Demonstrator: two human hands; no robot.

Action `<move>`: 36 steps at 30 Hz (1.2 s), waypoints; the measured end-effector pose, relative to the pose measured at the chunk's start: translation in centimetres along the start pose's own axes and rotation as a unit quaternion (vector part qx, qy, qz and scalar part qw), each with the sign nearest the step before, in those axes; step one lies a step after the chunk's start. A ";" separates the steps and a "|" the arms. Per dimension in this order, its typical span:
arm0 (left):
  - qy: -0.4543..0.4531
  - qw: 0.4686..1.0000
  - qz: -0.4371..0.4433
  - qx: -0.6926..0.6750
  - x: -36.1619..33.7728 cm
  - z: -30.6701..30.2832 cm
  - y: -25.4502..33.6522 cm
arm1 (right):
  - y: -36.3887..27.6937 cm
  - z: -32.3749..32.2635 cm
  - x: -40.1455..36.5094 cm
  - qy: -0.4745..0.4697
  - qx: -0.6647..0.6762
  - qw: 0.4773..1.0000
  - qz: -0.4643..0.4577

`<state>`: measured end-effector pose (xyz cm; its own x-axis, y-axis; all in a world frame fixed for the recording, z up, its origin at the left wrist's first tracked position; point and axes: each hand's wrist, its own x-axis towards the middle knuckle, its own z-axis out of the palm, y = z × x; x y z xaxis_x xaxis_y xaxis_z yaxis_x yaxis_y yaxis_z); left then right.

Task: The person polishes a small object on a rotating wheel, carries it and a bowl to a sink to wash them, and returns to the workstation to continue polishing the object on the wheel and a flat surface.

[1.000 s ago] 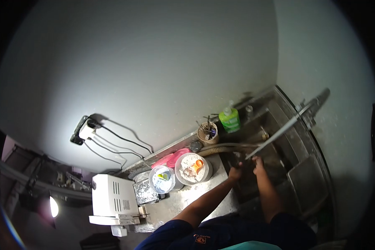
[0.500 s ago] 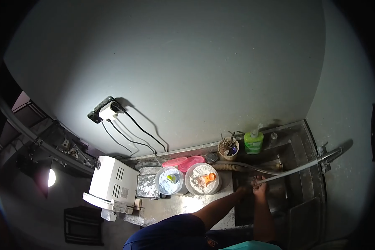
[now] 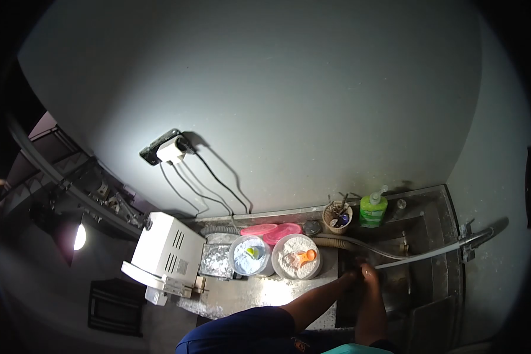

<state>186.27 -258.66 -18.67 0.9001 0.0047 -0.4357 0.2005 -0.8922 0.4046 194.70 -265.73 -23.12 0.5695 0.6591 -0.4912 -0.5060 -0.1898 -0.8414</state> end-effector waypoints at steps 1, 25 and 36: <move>0.003 1.000 -0.005 -0.004 0.2 0.0 -0.3 | -1.6 1.2 -2.0 -0.007 -0.006 1.000 0.001; 0.011 0.949 0.003 -0.314 0.3 -0.2 -0.3 | -6.8 -0.9 -10.8 -0.023 -0.496 0.868 -0.004; -0.075 0.773 0.009 -0.630 1.8 -0.7 0.8 | -4.0 -6.2 -11.1 0.037 -0.577 0.799 -0.165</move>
<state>188.32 -259.09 -18.57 0.8713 -0.1395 -0.4705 0.4907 0.2570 0.8326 194.42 -276.80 -15.71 0.6065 0.7754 -0.1757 0.5898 -0.5870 -0.5546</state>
